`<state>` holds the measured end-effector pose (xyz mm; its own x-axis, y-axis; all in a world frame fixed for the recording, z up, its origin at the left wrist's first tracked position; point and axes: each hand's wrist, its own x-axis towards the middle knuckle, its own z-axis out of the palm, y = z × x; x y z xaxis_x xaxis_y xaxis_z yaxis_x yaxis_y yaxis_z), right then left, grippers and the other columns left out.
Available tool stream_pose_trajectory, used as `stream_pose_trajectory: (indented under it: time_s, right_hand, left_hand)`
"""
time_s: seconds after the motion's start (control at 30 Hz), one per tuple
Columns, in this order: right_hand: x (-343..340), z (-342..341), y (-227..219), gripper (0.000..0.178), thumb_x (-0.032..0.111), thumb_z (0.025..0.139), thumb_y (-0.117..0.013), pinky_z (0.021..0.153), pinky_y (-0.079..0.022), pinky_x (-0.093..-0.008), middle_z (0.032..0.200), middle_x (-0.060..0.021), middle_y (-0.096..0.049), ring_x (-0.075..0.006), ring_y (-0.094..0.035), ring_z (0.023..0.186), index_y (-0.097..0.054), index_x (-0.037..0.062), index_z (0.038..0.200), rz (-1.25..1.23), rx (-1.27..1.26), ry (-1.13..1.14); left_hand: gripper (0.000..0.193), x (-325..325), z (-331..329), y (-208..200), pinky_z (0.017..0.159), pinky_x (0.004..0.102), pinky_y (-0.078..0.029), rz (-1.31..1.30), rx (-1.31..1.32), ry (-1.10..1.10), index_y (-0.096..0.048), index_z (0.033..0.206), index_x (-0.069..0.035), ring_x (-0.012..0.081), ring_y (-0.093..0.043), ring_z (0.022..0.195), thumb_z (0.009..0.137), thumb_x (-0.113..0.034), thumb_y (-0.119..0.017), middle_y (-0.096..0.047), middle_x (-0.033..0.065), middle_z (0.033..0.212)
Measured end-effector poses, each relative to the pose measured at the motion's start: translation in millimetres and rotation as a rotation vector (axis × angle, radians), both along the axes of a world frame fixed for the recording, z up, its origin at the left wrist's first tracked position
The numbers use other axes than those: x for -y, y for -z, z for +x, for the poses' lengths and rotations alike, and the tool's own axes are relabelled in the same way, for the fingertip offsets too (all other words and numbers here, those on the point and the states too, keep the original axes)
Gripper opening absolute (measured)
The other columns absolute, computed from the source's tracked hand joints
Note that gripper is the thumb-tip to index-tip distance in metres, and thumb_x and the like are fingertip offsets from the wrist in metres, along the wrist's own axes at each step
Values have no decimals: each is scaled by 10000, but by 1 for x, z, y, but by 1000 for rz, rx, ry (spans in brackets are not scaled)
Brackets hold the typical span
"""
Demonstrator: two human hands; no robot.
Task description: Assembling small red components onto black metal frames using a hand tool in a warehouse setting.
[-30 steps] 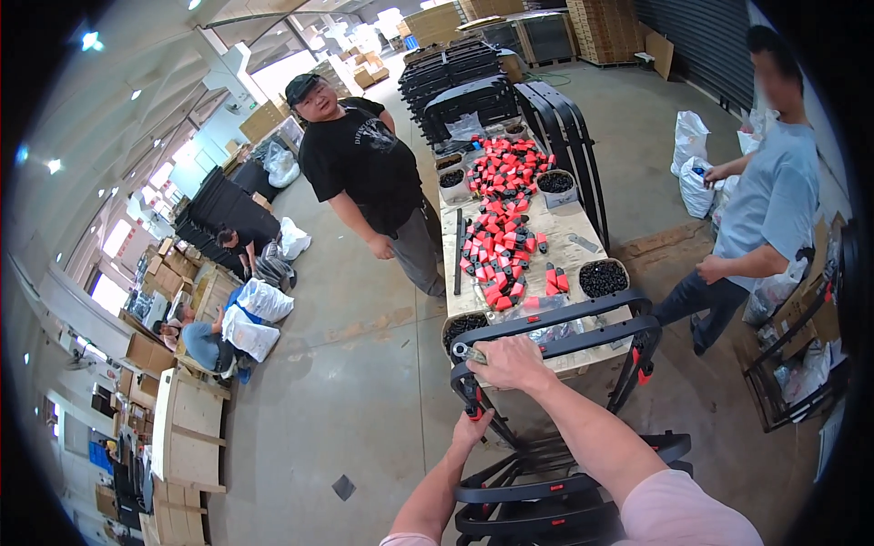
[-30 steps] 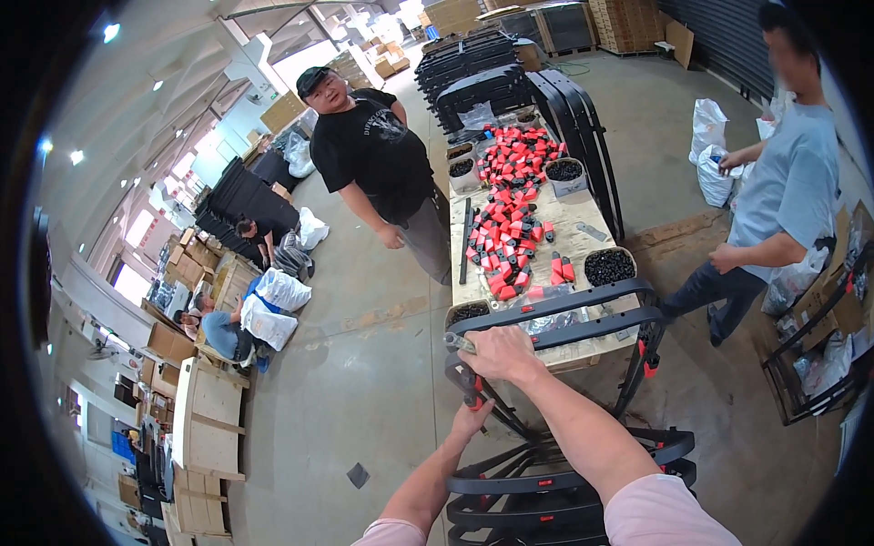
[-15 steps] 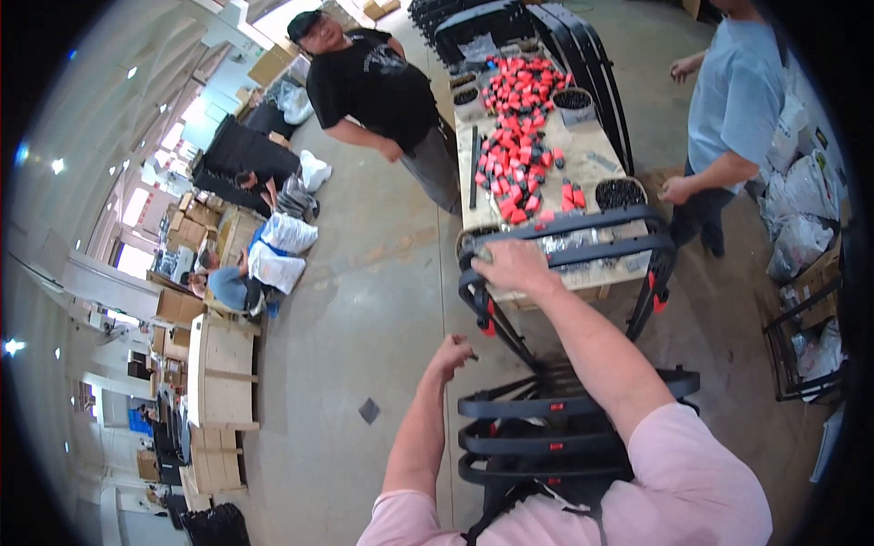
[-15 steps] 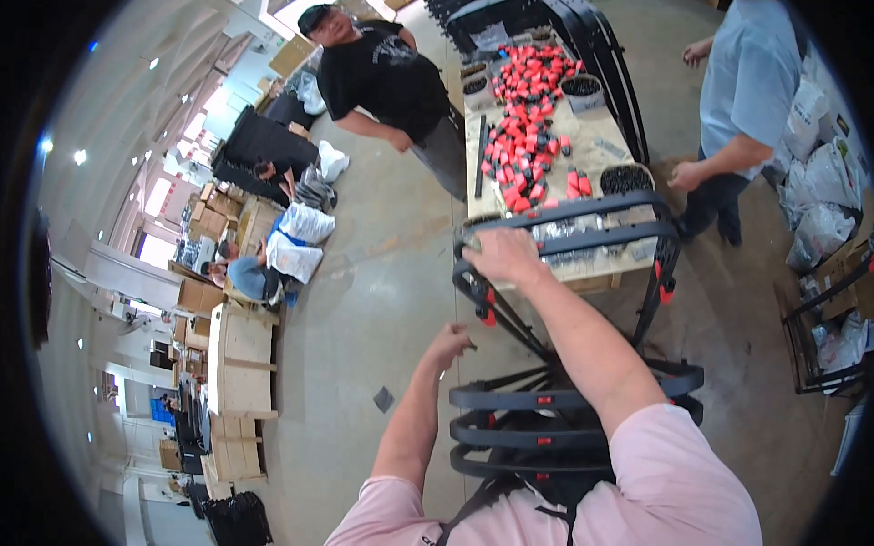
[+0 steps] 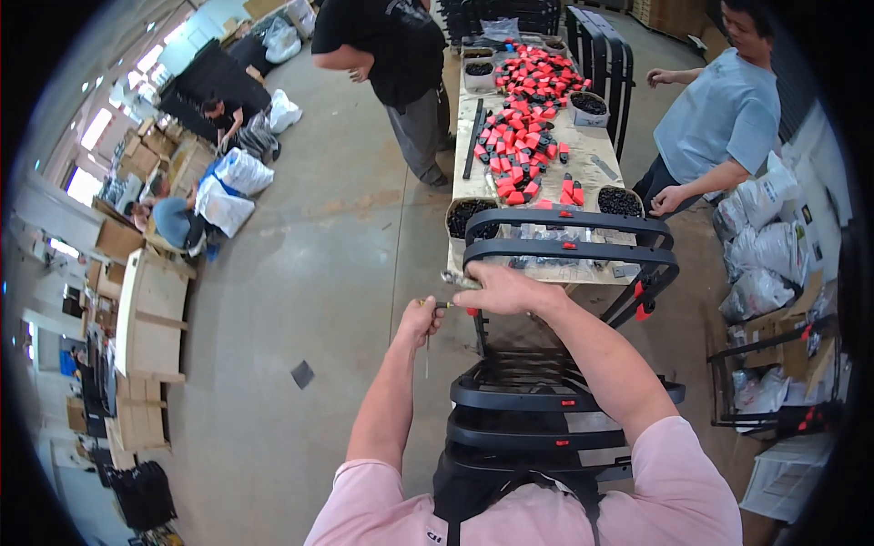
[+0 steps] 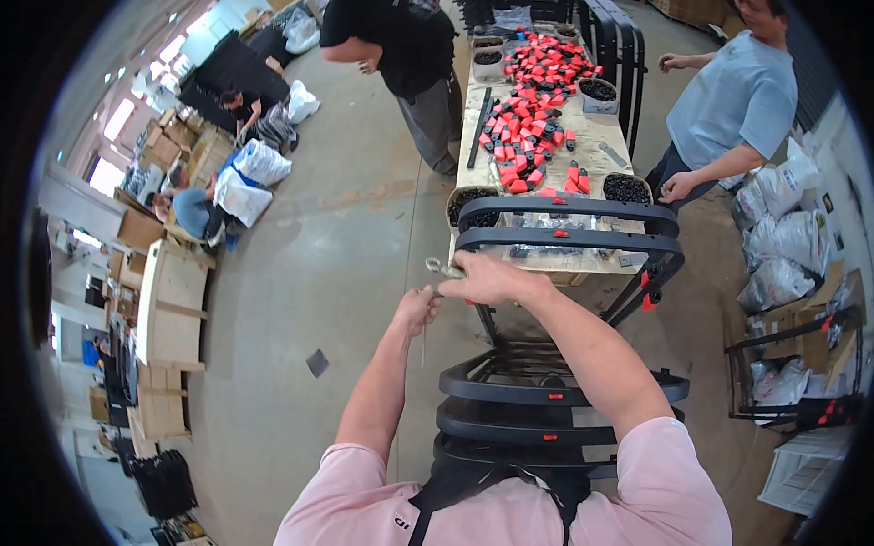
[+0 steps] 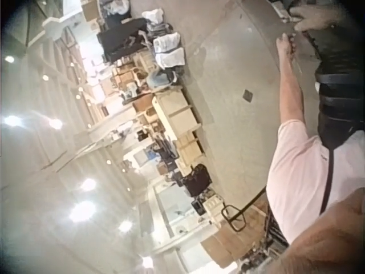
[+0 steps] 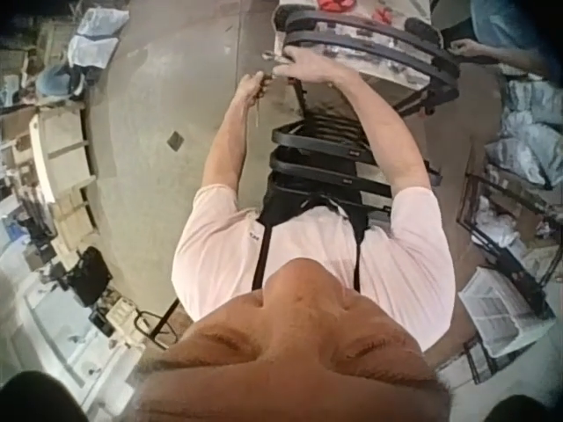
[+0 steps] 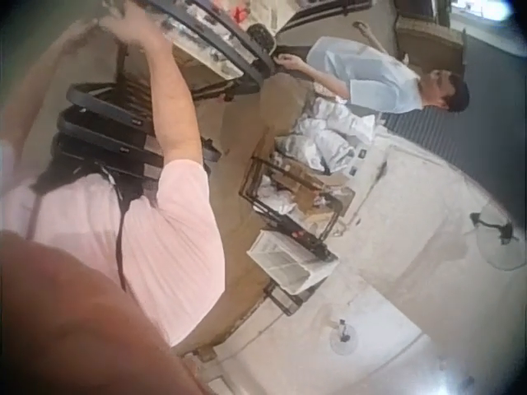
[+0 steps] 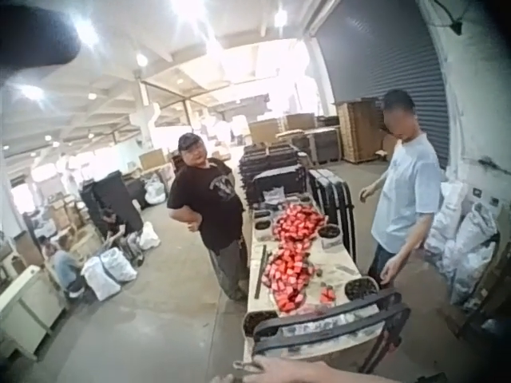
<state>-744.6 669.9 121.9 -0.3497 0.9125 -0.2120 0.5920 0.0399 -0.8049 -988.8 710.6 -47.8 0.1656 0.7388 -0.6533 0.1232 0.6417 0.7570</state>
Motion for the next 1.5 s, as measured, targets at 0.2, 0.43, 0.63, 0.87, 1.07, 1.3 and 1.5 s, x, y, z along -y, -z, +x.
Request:
stream_pose_trajectory:
  time_s: [0.2, 0.43, 0.63, 0.87, 1.07, 1.3, 1.5]
  right_hand:
    - [3, 1, 70, 369, 340, 996, -530, 560, -523, -334, 801, -75, -629, -173, -656, 665, -570, -13, 1093, -611, -39, 81]
    - [4, 4, 116, 339, 301, 1044, -525, 607, -561, -350, 907, -119, -715, -209, -715, 756, -568, -21, 1140, -691, -33, 271]
    - [9, -16, 118, 311, 282, 1031, -571, 643, -573, -363, 967, -122, -730, -203, -730, 790, -576, -3, 1155, -709, -103, 358]
    - [10, -15, 129, 309, 278, 1023, -592, 636, -577, -360, 986, -143, -725, -217, -734, 806, -572, -7, 1142, -717, -130, 341]
    - [12, -23, 138, 300, 259, 1023, -610, 662, -587, -361, 998, -126, -722, -209, -725, 843, -576, 2, 1174, -708, -186, 369]
    - [16, -32, 146, 312, 236, 1062, -574, 709, -611, -365, 1030, -110, -694, -198, -701, 899, -564, 45, 1310, -735, -346, 416]
    - [17, -38, 144, 294, 239, 1071, -561, 710, -616, -379, 1030, -98, -675, -205, -700, 908, -559, 54, 1299, -754, -366, 450]
  left_hand:
    - [266, -13, -2, 2, 415, 239, -275, -55, 121, -95, -543, 973, -72, 71, -457, 529, 1077, -318, -538, -566, -2, 752]
    - [289, -8, 6, 3, 396, 248, -304, -110, 169, -159, -525, 908, -74, 81, -469, 518, 1056, -318, -567, -566, 14, 728]
    - [284, -8, 9, -1, 399, 248, -299, -189, 243, -179, -529, 897, -79, 82, -462, 516, 1053, -312, -575, -563, 13, 728]
    - [288, -10, 14, -8, 391, 247, -282, -230, 223, -171, -533, 875, -81, 81, -450, 503, 1051, -305, -580, -564, 14, 720]
    - [303, -18, 16, -16, 393, 251, -273, -286, 184, -160, -543, 843, -72, 85, -447, 498, 1059, -282, -576, -566, 20, 719]
    - [266, -22, 21, -23, 402, 254, -272, -323, 146, -152, -551, 875, -81, 84, -431, 498, 1063, -269, -572, -560, 16, 720]
    - [258, -13, 15, -13, 403, 254, -270, -341, 245, -215, -552, 886, -88, 81, -411, 497, 1066, -272, -565, -555, 12, 715]
